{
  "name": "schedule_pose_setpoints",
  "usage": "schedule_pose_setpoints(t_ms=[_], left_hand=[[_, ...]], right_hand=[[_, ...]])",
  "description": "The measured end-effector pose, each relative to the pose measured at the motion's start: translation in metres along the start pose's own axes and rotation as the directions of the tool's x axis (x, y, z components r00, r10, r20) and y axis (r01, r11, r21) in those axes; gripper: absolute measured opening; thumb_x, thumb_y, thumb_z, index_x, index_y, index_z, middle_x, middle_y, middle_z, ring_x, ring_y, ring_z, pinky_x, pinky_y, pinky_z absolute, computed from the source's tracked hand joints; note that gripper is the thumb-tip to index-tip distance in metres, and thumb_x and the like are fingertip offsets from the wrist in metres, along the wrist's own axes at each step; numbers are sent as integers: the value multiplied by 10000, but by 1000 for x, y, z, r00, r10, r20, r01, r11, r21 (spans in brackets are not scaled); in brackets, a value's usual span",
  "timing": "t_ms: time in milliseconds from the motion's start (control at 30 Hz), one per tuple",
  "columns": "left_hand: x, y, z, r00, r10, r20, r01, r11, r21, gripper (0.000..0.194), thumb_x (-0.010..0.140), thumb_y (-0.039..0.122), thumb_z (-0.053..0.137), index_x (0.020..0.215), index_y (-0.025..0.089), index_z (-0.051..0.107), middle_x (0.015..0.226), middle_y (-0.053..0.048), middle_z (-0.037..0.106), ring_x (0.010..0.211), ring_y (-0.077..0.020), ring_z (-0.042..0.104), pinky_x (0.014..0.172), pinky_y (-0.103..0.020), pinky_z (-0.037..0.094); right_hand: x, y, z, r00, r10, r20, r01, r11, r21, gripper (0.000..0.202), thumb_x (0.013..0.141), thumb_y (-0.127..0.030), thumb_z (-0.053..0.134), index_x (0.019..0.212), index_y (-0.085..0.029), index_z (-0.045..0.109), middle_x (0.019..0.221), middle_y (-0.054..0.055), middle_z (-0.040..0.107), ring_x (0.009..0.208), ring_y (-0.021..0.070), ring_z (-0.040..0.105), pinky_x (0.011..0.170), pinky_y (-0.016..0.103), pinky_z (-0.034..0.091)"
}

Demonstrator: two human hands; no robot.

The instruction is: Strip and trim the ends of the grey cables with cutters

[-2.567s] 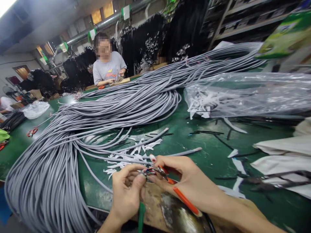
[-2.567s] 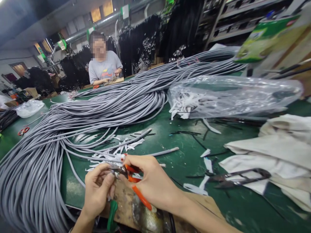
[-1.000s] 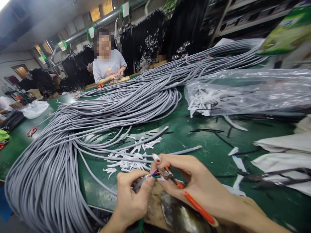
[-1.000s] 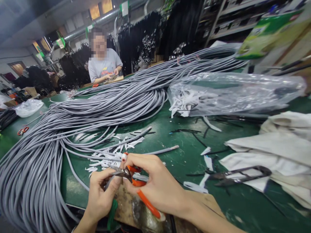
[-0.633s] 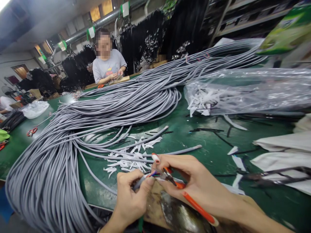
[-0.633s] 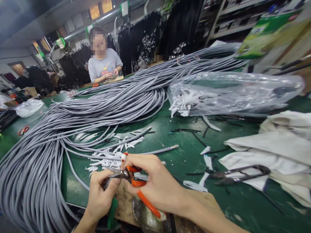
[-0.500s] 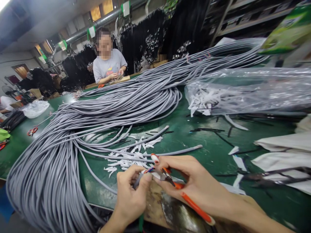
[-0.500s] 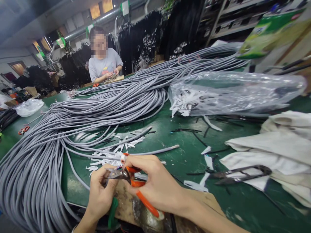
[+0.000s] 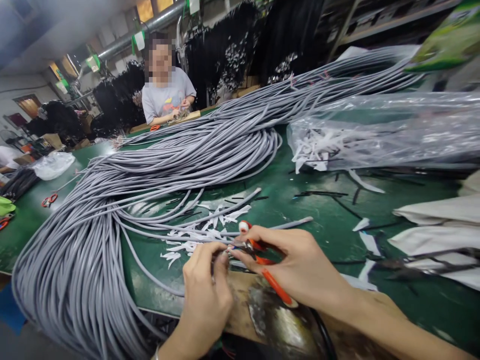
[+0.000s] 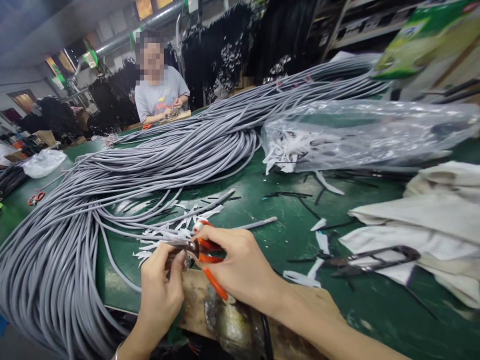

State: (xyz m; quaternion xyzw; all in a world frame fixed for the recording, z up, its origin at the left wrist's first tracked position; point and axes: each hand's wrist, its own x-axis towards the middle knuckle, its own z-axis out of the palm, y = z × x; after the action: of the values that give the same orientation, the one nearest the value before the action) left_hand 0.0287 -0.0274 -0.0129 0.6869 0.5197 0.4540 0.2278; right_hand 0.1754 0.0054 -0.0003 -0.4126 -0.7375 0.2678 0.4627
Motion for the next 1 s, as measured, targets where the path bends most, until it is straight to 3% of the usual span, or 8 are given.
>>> schedule_pose_setpoints(t_ms=[67, 133, 300, 400, 600, 867, 933, 1000], left_hand=[[0, 1, 1, 999, -44, -22, 44, 999, -26, 169, 857, 137, 460, 876, 165, 625, 769, -54, 641, 710, -167, 588, 680, -262, 448], [2, -1, -1, 992, -125, 15, 126, 976, -177, 160, 856, 196, 496, 926, 157, 635, 700, -34, 614, 613, -142, 563, 584, -232, 438], [12, -9, -13, 936, -205, 287, 339, 748, -570, 371, 793, 433, 606, 941, 99, 672, 434, 63, 408, 349, -52, 330, 369, -177, 278], [13, -10, -14, 933, -209, 293, 352, 693, -629, 399, 751, 449, 648, 914, 88, 694, 425, 62, 403, 343, -41, 305, 363, -173, 261], [6, -3, -5, 983, -178, 52, 184, 896, -404, 179, 769, 230, 618, 878, 151, 737, 775, -78, 694, 649, -153, 590, 581, -221, 461], [0, 2, -2, 992, 17, -124, -37, 986, -163, 105, 774, 184, 632, 795, 160, 733, 691, -63, 699, 618, -161, 598, 575, -236, 461], [0, 3, -2, 990, 12, -139, -30, 991, -130, 111, 786, 191, 616, 758, 155, 718, 673, -56, 675, 617, -155, 582, 570, -234, 446], [1, 3, -4, 995, -61, -78, 45, 981, -191, 194, 806, 271, 598, 697, 143, 697, 617, -46, 624, 569, -139, 543, 518, -223, 415]], right_hand=[[2, -1, 0, 1000, 30, 8, -30, 999, 13, 156, 727, -236, 555, 584, -177, 541, 529, 7, 563, 469, 122, 483, 462, 240, 395], [5, -3, -1, 995, 89, 41, -92, 992, 86, 212, 737, -296, 571, 569, -180, 512, 540, 7, 552, 483, 124, 486, 464, 239, 407], [8, -6, -3, 954, 244, 176, -293, 885, 361, 308, 699, -368, 659, 555, -201, 445, 582, -10, 540, 566, 139, 540, 540, 232, 475], [6, -6, -4, 955, 252, 154, -293, 874, 389, 293, 718, -325, 647, 558, -207, 432, 605, -5, 548, 592, 144, 538, 565, 237, 470], [6, -12, -3, 957, 265, 116, -290, 893, 345, 262, 659, -303, 691, 549, -193, 481, 552, -29, 484, 524, 121, 444, 512, 234, 410], [3, -16, -4, 952, 290, 94, -301, 847, 438, 364, 623, -341, 739, 530, -207, 414, 550, -21, 479, 530, 131, 436, 501, 240, 390], [2, -16, -4, 955, 284, 81, -290, 854, 432, 350, 637, -352, 734, 543, -203, 432, 552, -22, 481, 529, 128, 434, 503, 239, 387], [2, -14, -4, 956, 277, 100, -292, 849, 441, 348, 651, -362, 725, 546, -202, 434, 554, -25, 477, 529, 125, 434, 503, 239, 388]])
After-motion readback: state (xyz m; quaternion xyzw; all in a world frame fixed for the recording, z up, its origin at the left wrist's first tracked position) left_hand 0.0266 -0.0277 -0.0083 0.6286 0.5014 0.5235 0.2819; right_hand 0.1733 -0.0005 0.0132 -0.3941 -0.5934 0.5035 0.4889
